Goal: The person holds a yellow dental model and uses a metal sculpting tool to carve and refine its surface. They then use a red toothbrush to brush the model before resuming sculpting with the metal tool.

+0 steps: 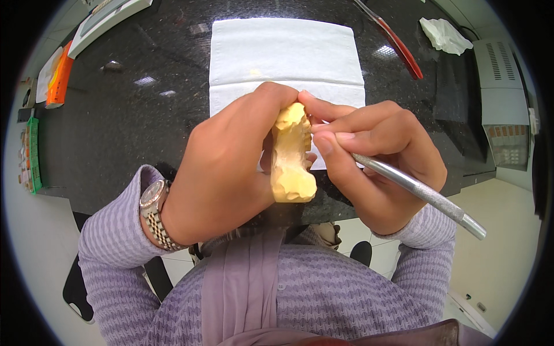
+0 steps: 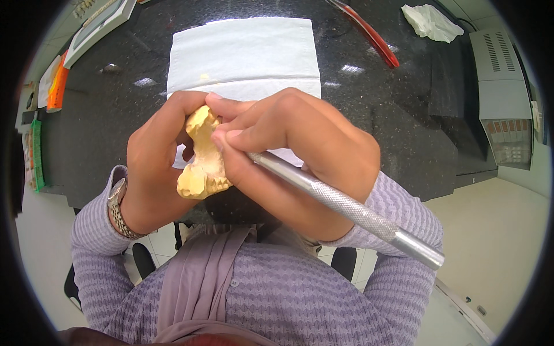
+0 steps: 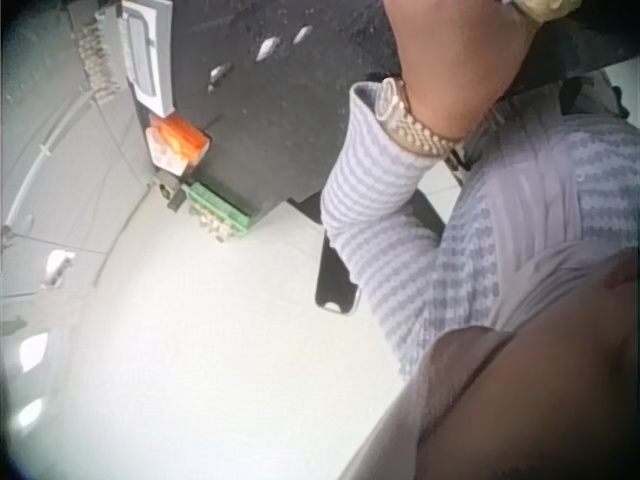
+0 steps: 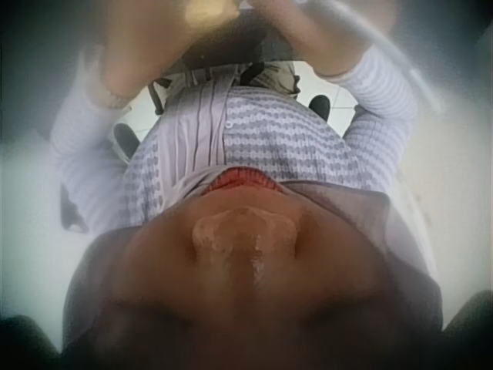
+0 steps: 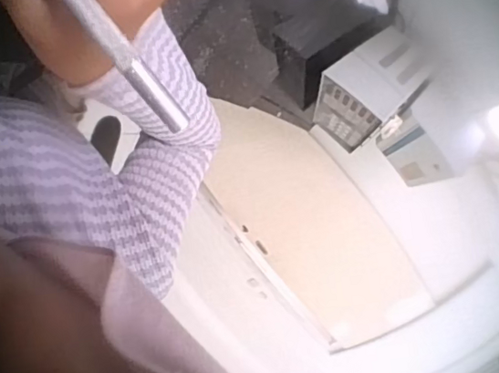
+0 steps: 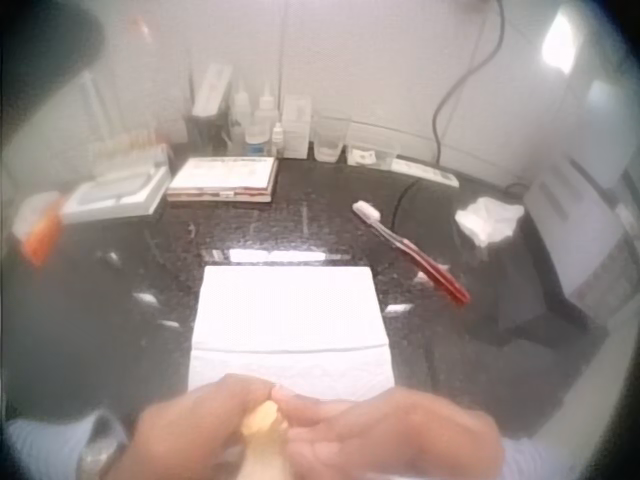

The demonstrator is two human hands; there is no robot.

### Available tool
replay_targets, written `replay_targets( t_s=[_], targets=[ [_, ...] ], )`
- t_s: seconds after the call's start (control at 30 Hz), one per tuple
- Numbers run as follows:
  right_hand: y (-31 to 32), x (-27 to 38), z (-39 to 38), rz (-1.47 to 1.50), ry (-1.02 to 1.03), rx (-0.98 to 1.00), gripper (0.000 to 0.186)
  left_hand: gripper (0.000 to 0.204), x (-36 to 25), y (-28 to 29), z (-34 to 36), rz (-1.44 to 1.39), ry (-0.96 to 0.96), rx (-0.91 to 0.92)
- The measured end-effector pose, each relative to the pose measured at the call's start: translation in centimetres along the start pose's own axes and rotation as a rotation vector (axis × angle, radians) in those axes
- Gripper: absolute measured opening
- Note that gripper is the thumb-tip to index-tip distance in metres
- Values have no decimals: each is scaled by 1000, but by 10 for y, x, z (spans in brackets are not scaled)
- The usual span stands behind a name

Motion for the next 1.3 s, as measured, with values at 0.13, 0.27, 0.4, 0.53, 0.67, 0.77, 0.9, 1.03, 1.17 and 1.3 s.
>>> replay_targets(
  t_s=[0.13, 0.27, 0.4, 0.53, 0.67, 0.77, 0.9, 1.03, 1.17, 1.3],
  targets=[
    [-2, 0, 0, -8, -13, -13, 17, 44, 1, 0, 0, -11, 34, 11],
    [0, -1, 0, -1, -9, 4, 17, 44, 1, -1, 1, -35, 34, 13],
    [0, 0, 2, 91, -43, -43, 18, 43, 0, 0, 1, -47, 10, -6],
    [-1, 0, 2, 113, -39, -44, 18, 42, -1, 2, 0, -62, 47, 18],
    [-3, -1, 1, 78, 12, -28, 18, 42, -2, 3, 0, -10, 37, -10],
    [-3, -2, 1, 20, 51, 0, 18, 42, -2, 2, 0, 2, 21, -12],
    [-1, -2, 2, 5, 54, 56, 18, 41, 1, 2, -1, 9, 37, -6],
    [-1, -3, 1, 149, -28, -62, 18, 41, -1, 1, 1, -16, 16, -26],
    [-1, -1, 2, 134, -36, -41, 18, 41, -3, 3, 1, -30, 38, -3],
    [-2, -1, 2, 115, -20, -32, 18, 41, -2, 3, 0, 6, 18, -17]
  ],
)
Point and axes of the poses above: each hand's wrist, its own z-axis towards the middle knuckle, its own y-axis out of the back of the hand, x = y × z, the point moved 3 cm from there along z, towards the middle knuckle, and after that the axes turned 10 degrees about y, right-handed, at the moved point
